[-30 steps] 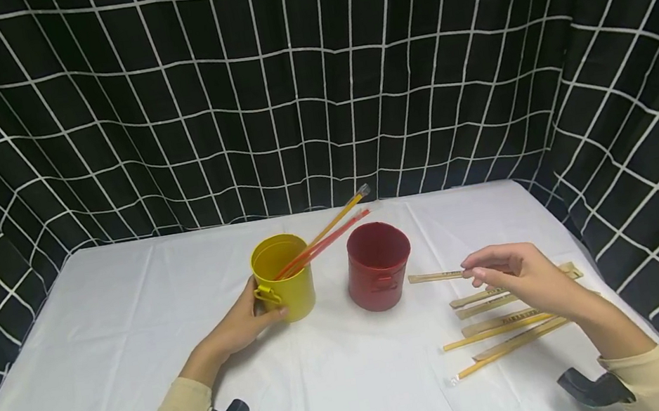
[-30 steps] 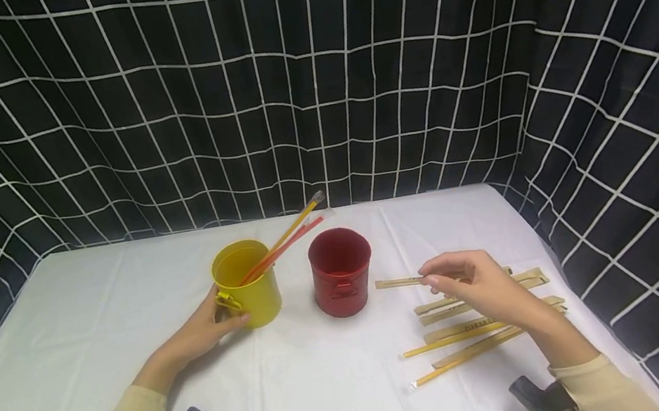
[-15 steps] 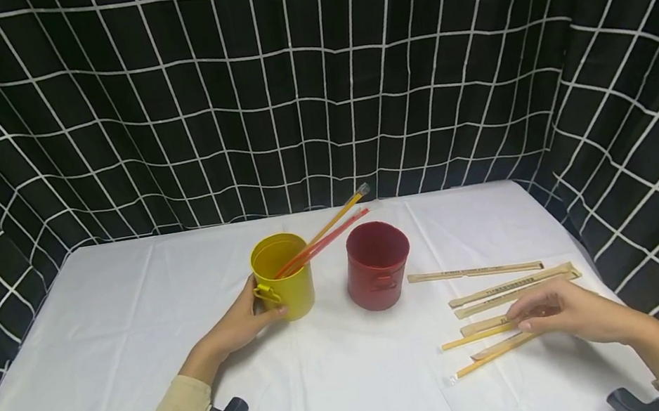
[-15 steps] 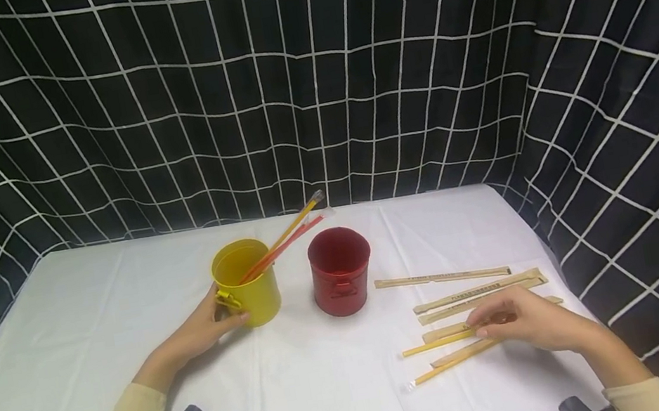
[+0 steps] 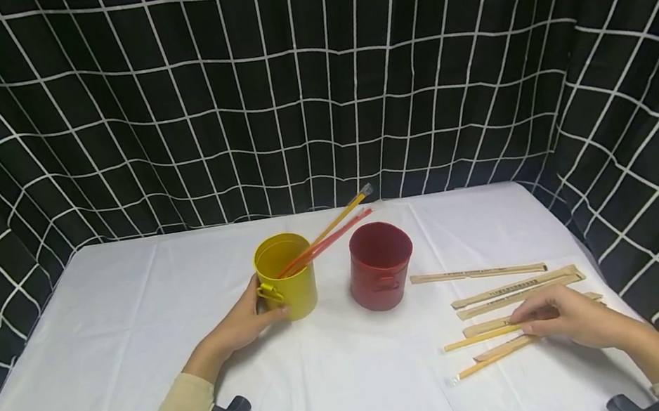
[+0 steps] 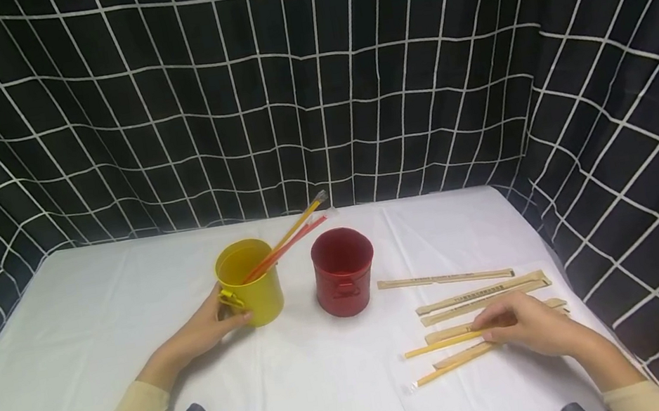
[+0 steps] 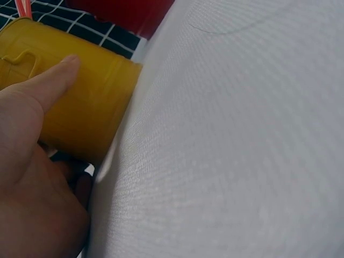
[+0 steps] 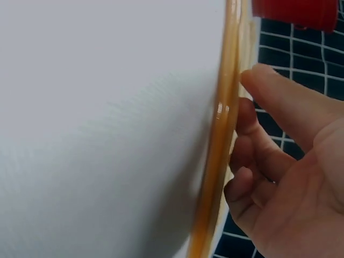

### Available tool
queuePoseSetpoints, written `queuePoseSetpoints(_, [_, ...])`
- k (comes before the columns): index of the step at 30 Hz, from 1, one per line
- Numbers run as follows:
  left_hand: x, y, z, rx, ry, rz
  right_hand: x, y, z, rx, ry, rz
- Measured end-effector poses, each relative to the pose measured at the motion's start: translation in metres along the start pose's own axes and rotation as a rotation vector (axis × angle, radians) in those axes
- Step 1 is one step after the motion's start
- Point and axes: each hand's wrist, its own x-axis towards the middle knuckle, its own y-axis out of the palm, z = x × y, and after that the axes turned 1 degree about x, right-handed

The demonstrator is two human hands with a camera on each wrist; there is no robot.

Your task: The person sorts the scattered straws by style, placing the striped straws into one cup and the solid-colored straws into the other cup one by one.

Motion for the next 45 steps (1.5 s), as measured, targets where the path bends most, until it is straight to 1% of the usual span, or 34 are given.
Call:
queuePoseSetpoints(8, [0.001,-0.002,0.001,-0.002,0.011,0.000,0.006,0.002,0.004,-0.054,0.102,0.018])
queuePoseSetpoints(12, [0.002,-0.002,0.002,-0.009,0.012,-0.002,0.008,0.003,0.005,-0.040,0.110,0.021])
queuePoseSetpoints(15, [0.003,-0.003,0.003,-0.008,0.021,-0.005,0.011,0.003,0.005,-0.025,0.093,0.023])
queuePoseSetpoints(23, [0.003,-0.003,0.003,-0.019,0.015,-0.004,0.017,0.003,0.003,-0.046,0.136,0.035])
queuePoseSetpoints(27, [0.002,-0.002,0.002,-0.027,0.009,0.004,0.014,0.004,0.003,-0.067,0.104,0.027])
queuePoseSetpoints(30, [0.002,-0.001,0.001,-0.023,0.008,0.005,0.013,0.002,0.007,-0.065,0.069,0.007])
queuePoseSetpoints(35, [0.002,0.000,0.000,-0.025,0.006,-0.001,0.016,-0.006,0.021,-0.018,0.030,-0.034])
queuePoseSetpoints(38, [0.001,0.000,0.000,-0.022,0.002,0.001,0.021,-0.009,0.032,-0.026,0.028,-0.082])
queuePoseSetpoints(42, [0.001,0.000,0.000,-0.024,0.006,0.003,0.028,-0.014,0.048,-0.056,0.047,-0.154])
queuePoseSetpoints(45, [0.001,0.000,0.000,-0.028,0.010,0.005,0.034,-0.017,0.061,-0.072,0.032,-0.206])
